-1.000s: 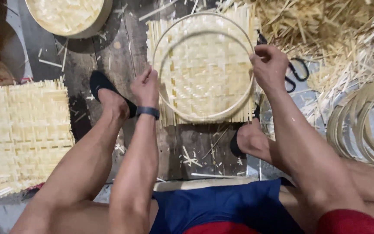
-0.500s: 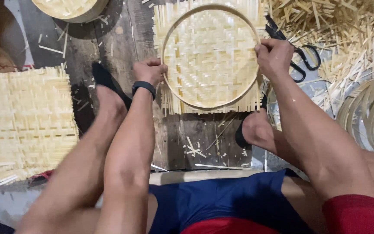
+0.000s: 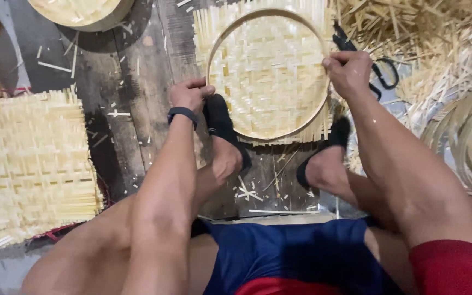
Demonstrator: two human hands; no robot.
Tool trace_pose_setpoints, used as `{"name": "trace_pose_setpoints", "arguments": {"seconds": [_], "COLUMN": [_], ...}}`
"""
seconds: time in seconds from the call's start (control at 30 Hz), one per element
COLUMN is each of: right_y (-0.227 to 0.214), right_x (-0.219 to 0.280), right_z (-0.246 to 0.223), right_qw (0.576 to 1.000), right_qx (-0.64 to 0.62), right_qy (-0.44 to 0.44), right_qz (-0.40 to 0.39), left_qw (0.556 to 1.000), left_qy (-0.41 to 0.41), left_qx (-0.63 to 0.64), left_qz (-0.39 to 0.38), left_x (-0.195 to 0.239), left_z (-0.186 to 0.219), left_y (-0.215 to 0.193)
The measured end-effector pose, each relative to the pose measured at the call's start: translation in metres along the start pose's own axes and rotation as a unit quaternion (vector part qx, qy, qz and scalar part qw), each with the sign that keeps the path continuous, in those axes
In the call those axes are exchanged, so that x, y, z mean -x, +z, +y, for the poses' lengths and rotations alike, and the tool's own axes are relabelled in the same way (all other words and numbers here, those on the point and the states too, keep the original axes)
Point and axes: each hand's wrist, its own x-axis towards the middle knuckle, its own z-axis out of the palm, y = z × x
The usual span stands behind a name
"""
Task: The person sits on the floor of a bamboo workshop and assembles steamer lids. They place a woven bamboo sheet over a round wooden mold, press a bamboo rim ring around it, trim the excess bamboo with scissors, and set finished lids aside with completed ones.
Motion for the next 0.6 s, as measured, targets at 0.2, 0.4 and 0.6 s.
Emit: {"name": "trace_pose_setpoints", "arguments": {"seconds": [0.2, 0.4, 0.6], "right_y": [-0.004, 0.001, 0.026], "right_x": [-0.004, -0.009, 0.076], "right_z": [0.007, 0.021, -0.090], "right_qw": [0.998, 0.997, 0.959], "right_qx": [0.040, -0.010, 0.177], "right_qy": [0.021, -0.038, -0.217], "right_qz": [-0.051, -0.068, 0.045], "left_qw": [0.991, 0.987, 0.947], "left_qy": [-0.074, -0.049, 0.078], "left_qx": [0.103, 0.118, -0.311], "left_qz": [-0.045, -0.099, -0.020], "left_x": [-0.021, -0.032, 0.003], "left_z": [-0.041, -0.042, 0.108], "left_y": [0.001, -0.010, 0.002]}}
